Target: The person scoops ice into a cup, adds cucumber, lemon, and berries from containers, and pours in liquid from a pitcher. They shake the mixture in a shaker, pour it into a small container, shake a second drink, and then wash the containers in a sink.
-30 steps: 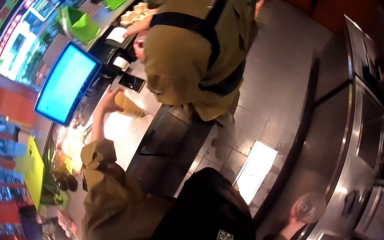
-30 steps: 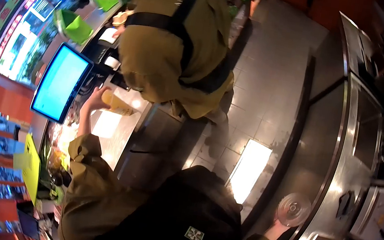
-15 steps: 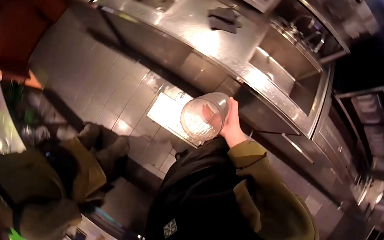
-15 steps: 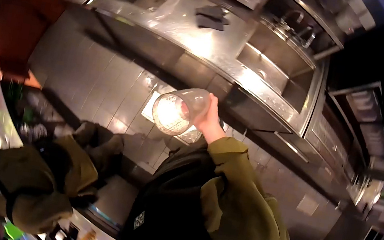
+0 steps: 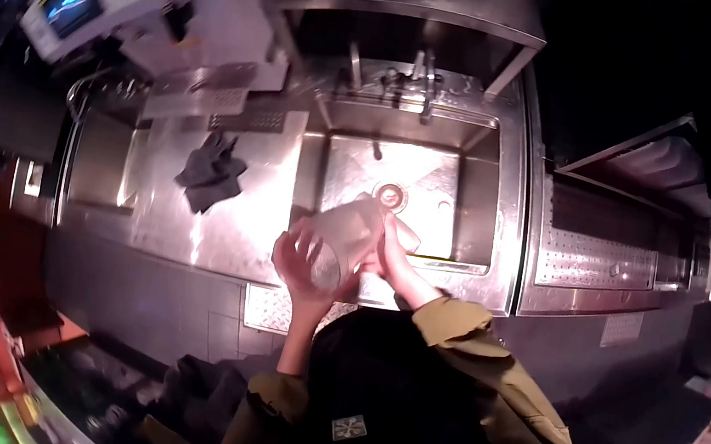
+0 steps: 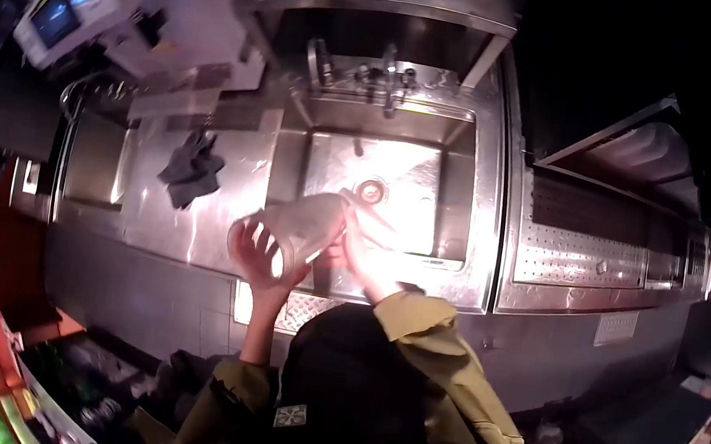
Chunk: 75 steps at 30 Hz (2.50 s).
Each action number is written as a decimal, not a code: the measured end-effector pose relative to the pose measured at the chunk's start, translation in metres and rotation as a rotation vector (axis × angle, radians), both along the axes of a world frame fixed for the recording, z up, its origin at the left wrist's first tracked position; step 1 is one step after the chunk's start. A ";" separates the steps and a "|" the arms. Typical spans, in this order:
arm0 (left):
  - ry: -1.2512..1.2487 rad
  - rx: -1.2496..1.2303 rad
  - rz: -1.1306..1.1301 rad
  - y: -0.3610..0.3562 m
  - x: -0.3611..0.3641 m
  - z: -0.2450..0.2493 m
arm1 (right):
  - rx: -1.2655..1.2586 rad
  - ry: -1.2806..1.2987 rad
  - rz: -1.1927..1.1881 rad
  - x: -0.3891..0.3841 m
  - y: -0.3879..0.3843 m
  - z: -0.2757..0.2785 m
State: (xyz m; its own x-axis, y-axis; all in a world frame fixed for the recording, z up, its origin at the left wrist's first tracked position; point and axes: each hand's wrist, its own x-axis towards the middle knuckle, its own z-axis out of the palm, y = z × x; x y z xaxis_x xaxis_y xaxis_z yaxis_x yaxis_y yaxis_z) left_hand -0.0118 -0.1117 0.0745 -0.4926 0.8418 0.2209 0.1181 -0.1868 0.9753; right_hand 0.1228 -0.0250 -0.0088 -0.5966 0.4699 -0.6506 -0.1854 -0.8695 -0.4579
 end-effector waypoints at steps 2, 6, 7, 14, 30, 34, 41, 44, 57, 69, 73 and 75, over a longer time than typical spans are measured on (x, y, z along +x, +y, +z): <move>-0.059 -0.056 0.002 0.052 0.005 -0.022 | 0.385 -0.231 -0.118 0.029 0.068 -0.075; -0.082 -0.177 -0.057 0.135 0.015 -0.090 | 1.197 -1.094 -0.147 0.047 0.205 -0.031; -0.014 -0.219 -0.109 0.150 0.017 -0.111 | 1.152 -1.165 -0.073 0.042 0.231 -0.019; 0.157 -0.357 -0.325 0.192 0.049 -0.136 | 1.198 -1.187 0.272 0.035 0.298 -0.023; 0.443 -0.273 -0.348 0.203 0.054 -0.178 | 0.526 -0.572 0.309 0.075 0.190 -0.021; 0.481 -0.103 -0.359 0.199 0.046 -0.161 | 0.431 -0.511 0.189 0.062 0.177 -0.083; 0.438 -0.557 -0.131 0.145 -0.023 -0.173 | 0.492 -0.757 0.126 0.037 0.169 -0.074; 0.286 -0.589 -0.091 0.141 -0.022 -0.141 | 0.520 -0.747 0.189 0.036 0.158 -0.060; 0.046 -0.525 -0.044 0.149 -0.020 -0.139 | 0.783 -1.031 0.221 0.061 0.136 -0.068; -0.094 -0.693 -0.112 0.120 -0.007 -0.162 | -0.256 -0.396 0.082 0.037 0.219 -0.166; -0.117 -0.669 -0.116 0.121 0.001 -0.168 | 0.126 -0.432 -0.040 0.019 0.168 -0.079; -0.174 -0.639 -0.116 0.134 0.021 -0.166 | 0.347 -0.486 -0.002 0.050 0.149 -0.069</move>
State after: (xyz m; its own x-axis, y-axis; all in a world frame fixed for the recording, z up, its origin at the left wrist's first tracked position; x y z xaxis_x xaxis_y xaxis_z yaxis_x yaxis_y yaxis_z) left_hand 0.0096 0.0219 -0.0914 -0.3741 0.8306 -0.4125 -0.0363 0.4313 0.9015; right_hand 0.1729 0.1238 -0.0778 -0.2675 0.7046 -0.6573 0.1152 -0.6538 -0.7478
